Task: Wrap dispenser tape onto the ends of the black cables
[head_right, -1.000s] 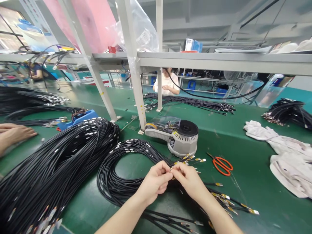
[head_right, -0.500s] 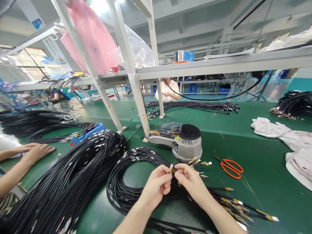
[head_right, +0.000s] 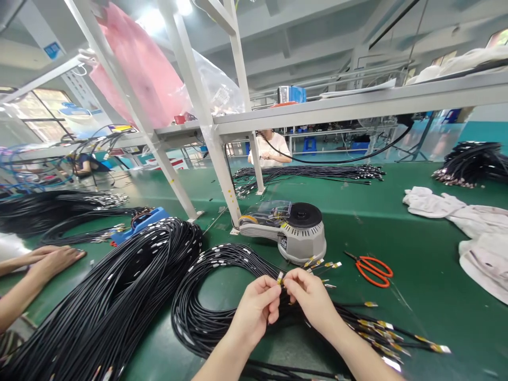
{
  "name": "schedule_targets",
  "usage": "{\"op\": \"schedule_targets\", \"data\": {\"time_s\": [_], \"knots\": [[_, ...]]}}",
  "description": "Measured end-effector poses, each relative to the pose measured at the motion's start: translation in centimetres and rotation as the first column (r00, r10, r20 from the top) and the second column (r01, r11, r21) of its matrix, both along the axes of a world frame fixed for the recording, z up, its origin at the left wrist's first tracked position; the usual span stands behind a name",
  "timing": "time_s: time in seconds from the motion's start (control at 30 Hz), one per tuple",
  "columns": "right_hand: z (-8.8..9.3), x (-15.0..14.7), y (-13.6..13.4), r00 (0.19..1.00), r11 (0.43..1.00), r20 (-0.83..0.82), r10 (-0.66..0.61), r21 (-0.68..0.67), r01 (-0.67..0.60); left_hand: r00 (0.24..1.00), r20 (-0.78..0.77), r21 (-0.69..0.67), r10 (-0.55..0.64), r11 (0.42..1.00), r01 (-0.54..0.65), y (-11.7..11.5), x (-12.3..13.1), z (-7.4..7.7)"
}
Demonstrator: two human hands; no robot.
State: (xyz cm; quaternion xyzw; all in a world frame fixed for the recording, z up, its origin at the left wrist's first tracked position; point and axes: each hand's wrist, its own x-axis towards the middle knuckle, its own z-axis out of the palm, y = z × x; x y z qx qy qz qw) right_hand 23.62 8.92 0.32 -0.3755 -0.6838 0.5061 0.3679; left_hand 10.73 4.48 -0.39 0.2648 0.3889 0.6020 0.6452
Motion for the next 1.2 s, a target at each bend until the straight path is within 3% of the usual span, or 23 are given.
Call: {"op": "schedule_targets", "data": {"time_s": [0.6,0.93,1.03,1.2], "knots": [[0.1,-0.3,-0.5,0.999,0.999,-0.025,0.041,0.02,-0.04,0.999,0.038,0.088,0.03,0.996,-0.033,-0.5,1.1,-0.1],[0.8,0.0,-0.6,0.977,0.983,-0.208,0.049,-0.162,-0.083,0.945,0.182,0.101,-0.272,0.961,0.257,-0.5,0.1,0.2],[1.3,0.2,-1.0,0.982,0.994,-0.161,0.103,-0.011,-0.106,0.917,0.205,0.101,-0.341,0.94,0.327,-0.7,0.0,0.3],[1.9,0.4,-1.4,0.999,0.971,-0.018,0.029,0.239,-0.024,0.887,0.24,0.097,-0.395,0.919,0.383,-0.6,-0.4,0.1]]}}
